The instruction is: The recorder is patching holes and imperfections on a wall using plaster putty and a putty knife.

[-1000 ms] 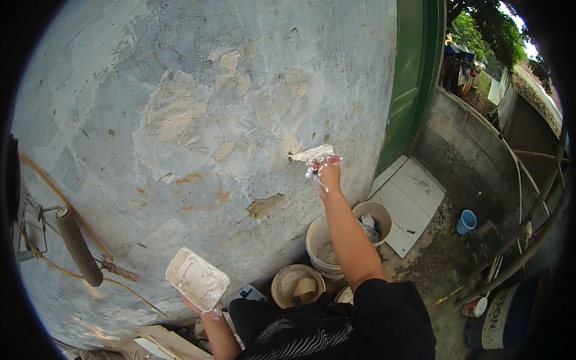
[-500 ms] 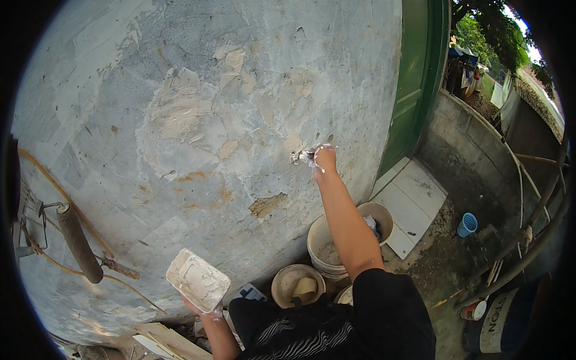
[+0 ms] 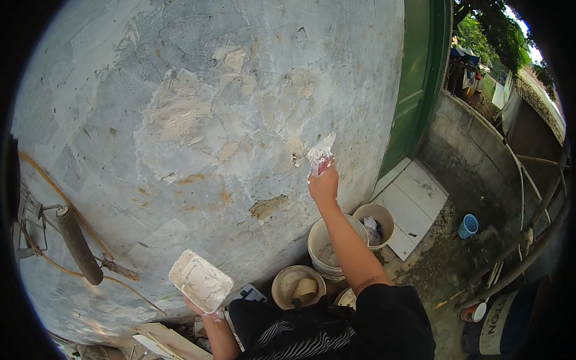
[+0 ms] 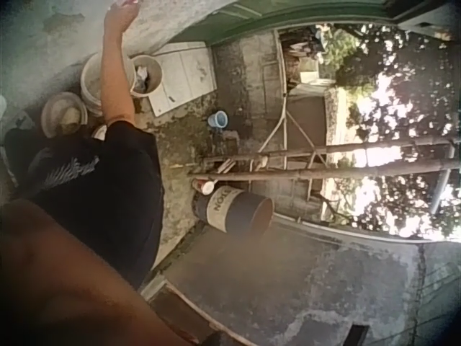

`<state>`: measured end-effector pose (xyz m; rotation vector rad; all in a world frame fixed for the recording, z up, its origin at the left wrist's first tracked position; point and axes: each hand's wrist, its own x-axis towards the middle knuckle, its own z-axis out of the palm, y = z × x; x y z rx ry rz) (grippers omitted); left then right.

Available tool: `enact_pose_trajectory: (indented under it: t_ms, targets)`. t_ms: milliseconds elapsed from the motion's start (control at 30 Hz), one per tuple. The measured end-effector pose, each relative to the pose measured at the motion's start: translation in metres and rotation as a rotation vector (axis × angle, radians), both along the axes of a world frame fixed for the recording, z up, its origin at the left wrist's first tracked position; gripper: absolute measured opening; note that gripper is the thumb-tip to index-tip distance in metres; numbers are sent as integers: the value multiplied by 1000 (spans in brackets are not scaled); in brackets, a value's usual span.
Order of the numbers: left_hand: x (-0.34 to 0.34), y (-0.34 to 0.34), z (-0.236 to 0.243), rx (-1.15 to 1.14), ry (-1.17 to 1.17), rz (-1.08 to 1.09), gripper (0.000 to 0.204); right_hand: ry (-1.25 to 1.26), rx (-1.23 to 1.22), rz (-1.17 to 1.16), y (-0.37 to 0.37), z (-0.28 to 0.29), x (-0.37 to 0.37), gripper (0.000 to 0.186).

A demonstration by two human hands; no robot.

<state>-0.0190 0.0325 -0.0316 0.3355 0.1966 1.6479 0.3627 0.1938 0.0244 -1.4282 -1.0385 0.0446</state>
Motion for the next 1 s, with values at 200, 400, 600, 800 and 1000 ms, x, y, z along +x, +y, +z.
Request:
enact_pose_trajectory:
  t_ms: [200,400,600,800,1000]
  targets:
    - [-1,5,-6,-19,-69,-41,56,-295,-108,-9,10,-5,-64,26]
    - [3,10,-6,32,-3,-55,55,-481,-233,123,-14,-24,-76,19]
    - [6,11,1,28,16,-71,55,-286,-35,169,-34,-26,-32,18]
    - [2,9,-4,5,16,-16,55,80,-290,74,-13,-29,-12,15]
    - [-6,2,-2,4,28,4,56,655,-37,215,43,6,-29,10]
